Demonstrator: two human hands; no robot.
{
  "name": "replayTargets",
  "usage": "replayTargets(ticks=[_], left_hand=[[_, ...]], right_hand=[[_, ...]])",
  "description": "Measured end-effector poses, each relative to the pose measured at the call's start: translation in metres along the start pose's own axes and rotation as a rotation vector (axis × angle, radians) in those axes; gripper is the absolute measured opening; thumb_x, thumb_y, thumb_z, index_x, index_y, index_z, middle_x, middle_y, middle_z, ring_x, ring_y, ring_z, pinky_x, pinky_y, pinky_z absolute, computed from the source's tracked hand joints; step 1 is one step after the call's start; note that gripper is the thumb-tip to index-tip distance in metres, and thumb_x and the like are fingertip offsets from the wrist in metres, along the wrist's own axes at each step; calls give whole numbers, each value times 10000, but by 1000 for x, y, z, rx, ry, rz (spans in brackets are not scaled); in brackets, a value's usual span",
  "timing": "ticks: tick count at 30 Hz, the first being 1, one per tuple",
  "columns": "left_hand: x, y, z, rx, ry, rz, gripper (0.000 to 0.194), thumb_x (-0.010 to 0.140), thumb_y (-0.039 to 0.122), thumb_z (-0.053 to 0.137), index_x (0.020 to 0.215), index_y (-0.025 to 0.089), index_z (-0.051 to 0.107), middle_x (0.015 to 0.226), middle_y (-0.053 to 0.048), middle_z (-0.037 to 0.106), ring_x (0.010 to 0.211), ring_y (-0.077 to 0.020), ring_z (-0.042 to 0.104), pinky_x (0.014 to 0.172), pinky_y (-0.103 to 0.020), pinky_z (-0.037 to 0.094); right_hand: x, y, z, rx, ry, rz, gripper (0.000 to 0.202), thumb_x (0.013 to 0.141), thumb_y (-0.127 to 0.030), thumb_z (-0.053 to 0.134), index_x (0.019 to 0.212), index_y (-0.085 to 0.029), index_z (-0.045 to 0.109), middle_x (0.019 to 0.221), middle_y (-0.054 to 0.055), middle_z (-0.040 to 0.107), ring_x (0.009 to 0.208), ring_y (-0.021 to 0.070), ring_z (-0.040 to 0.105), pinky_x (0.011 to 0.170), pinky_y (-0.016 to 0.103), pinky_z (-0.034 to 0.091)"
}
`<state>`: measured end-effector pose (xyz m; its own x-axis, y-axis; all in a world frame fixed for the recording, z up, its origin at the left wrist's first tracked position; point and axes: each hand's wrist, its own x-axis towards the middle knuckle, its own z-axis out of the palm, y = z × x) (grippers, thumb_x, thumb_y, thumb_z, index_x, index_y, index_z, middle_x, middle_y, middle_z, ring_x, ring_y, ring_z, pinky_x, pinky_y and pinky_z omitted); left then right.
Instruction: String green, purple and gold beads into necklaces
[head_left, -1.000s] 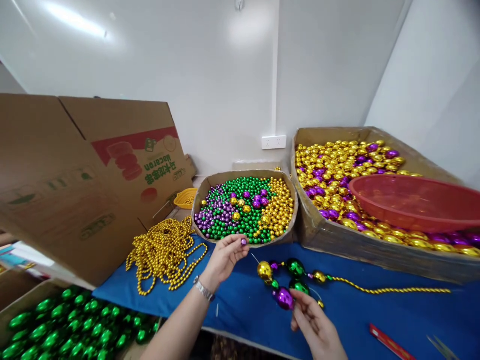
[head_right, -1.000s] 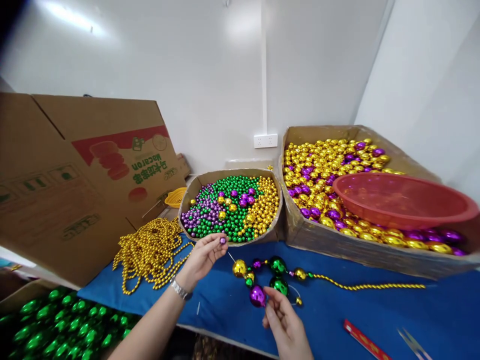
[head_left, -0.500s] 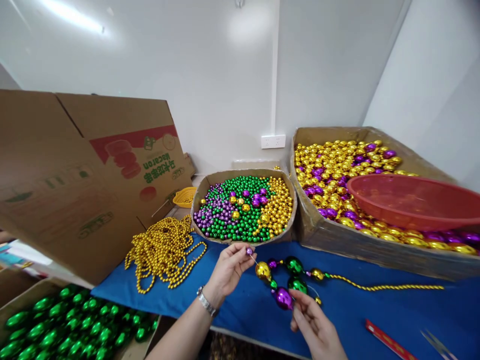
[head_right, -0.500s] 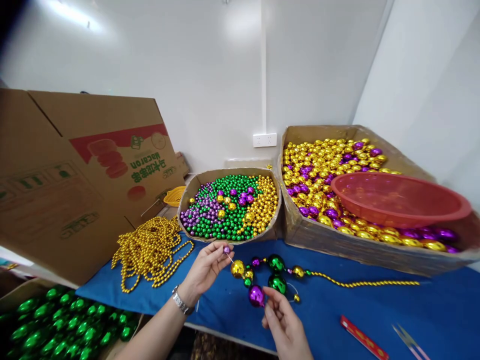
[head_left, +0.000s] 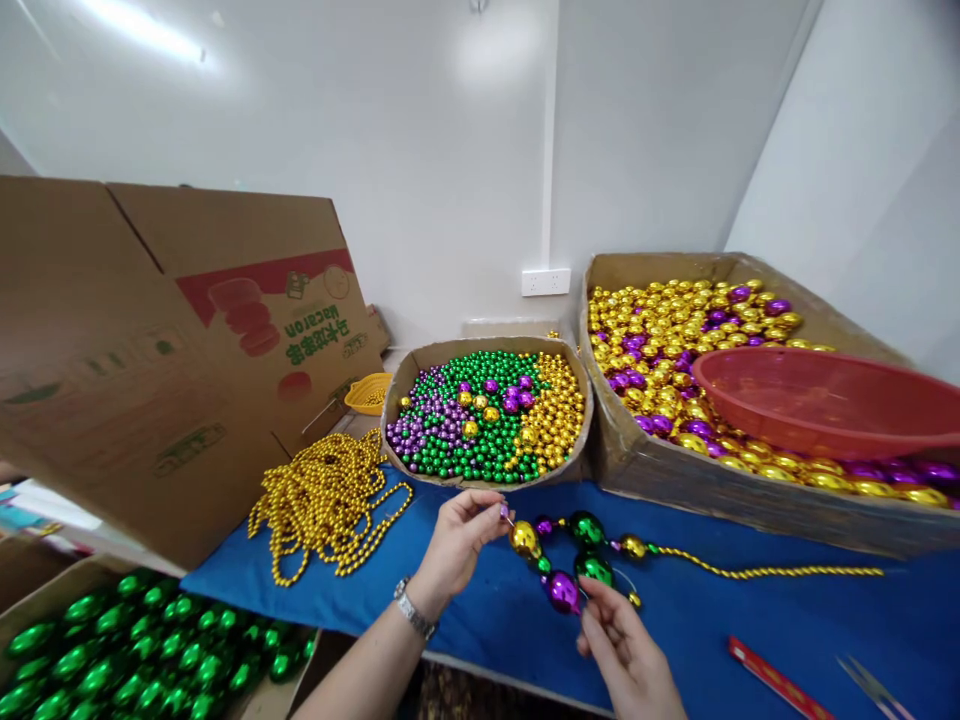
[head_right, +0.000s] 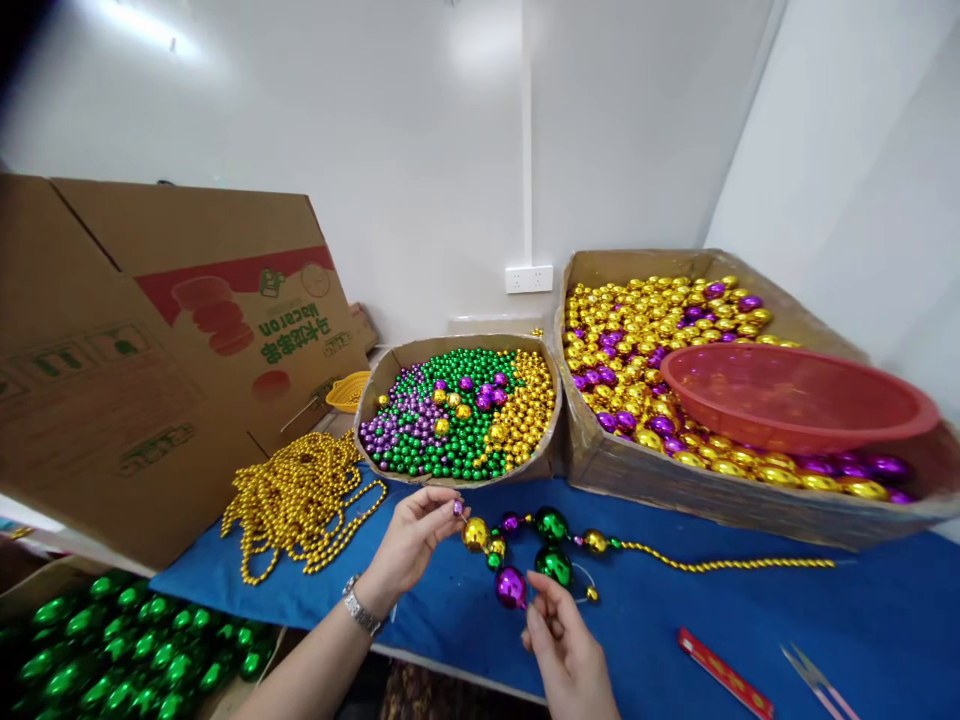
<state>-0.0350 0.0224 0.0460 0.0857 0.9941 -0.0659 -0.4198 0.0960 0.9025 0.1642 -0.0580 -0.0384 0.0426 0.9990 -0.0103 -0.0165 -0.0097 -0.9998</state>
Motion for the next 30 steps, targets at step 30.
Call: replayTargets(ticks=[30], left_hand=[[-4,-75,89,1031,-1016,558,647,669,587,650,1183,209,539,1134,-92,615,1016,-255,568,927,-403,424]], right_hand=[[4,-162,-49,-222,50,-306,243,894,-432,482,884,-218,597,543,-42,503,513,109,505,528,222,432]])
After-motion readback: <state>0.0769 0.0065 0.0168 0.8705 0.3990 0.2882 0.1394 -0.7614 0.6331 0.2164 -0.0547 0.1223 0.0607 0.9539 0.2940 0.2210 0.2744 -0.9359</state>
